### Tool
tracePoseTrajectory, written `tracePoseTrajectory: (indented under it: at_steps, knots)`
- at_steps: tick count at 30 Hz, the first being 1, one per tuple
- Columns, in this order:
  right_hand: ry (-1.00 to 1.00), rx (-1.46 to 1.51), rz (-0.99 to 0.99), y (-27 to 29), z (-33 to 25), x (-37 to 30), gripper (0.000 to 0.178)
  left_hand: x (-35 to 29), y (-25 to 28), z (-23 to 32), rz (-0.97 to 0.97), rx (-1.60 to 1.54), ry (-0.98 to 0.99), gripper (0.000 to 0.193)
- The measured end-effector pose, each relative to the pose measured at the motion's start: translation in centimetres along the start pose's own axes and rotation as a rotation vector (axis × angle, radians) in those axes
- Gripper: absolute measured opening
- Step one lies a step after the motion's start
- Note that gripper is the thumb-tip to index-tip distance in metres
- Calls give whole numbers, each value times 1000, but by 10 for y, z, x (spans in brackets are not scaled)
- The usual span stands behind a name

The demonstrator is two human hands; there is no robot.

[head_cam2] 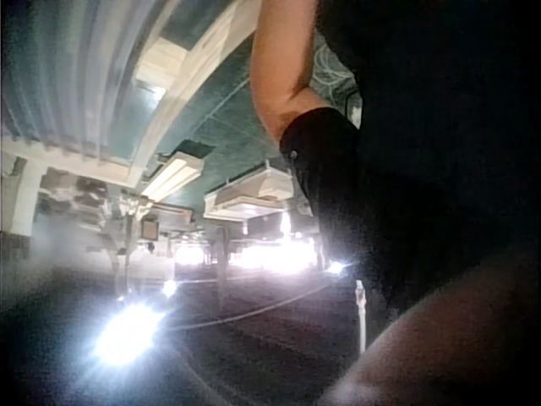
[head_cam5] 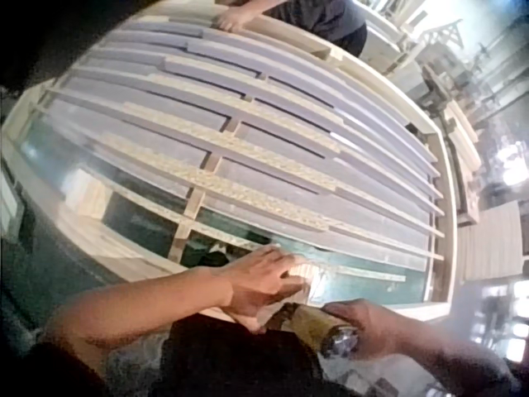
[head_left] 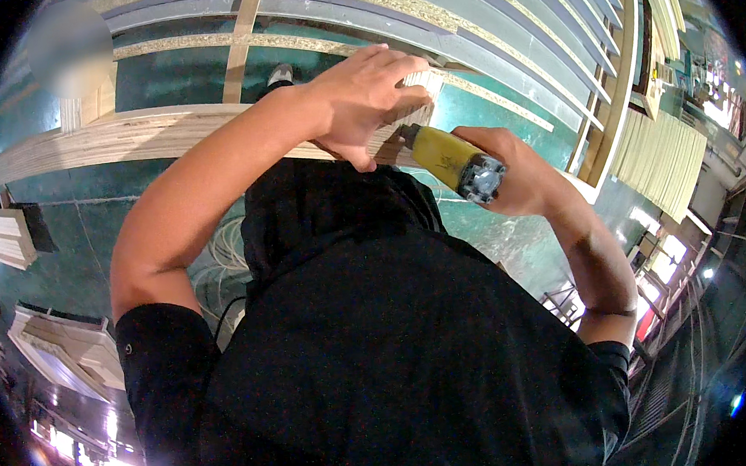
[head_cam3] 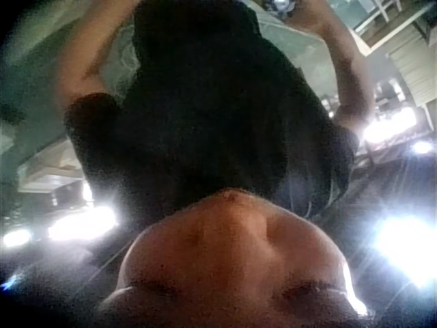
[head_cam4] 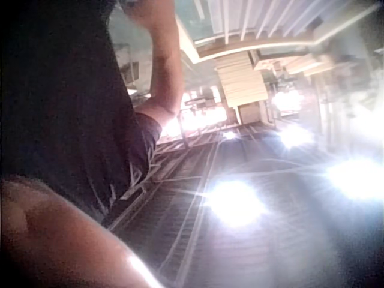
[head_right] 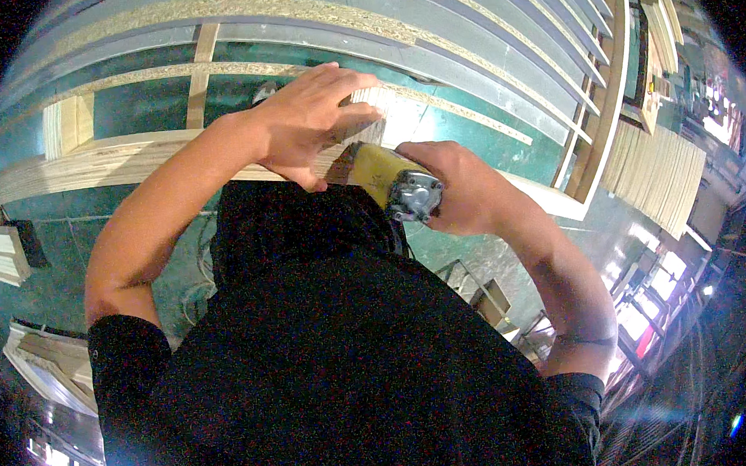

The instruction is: The person uses a pneumatic nail gun to attach wooden slats to a large wooden frame structure. They position the slats and drive nails into the joints to secure them in place. The person works on different sections of the frame, occasionally adjusting the position of the wood pieces.

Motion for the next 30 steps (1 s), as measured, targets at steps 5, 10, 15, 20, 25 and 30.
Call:
tracePoseTrajectory:
  at_steps: [5, 10, 15, 20, 25, 30]
  knots:
    - [31, -30, 18, -4, 6, -2, 42, 0, -3, -4, 18, 8, 1, 108]
    - [30, -26, 34, -4, 7, -5, 41, 0, 2, 1, -79, 10, 50, 103]
    - [15, -72, 27, -4, 9, -11, 40, 0, 6, 4, -19, -15, 24, 105]
    - [-79, -9, 46, -10, 25, -29, 48, 8, 13, 7, -51, -38, 32, 110]
    - [-173, 58, 123, -38, 68, -80, 65, 18, 12, 7, -78, 2, 109, 92]
    - [-271, 380, 191, -79, 93, -110, 57, 31, 14, 15, -37, 35, 235, 60]
Point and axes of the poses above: each hand's wrist, its own x-axis towards the middle knuckle, its own y-axis out of the back of the hand, z = x × y, the point moved 3 cm from there along x, towards the middle knuckle, and after that the axes turned 11 degrees about -y, right-handed, at the moved point
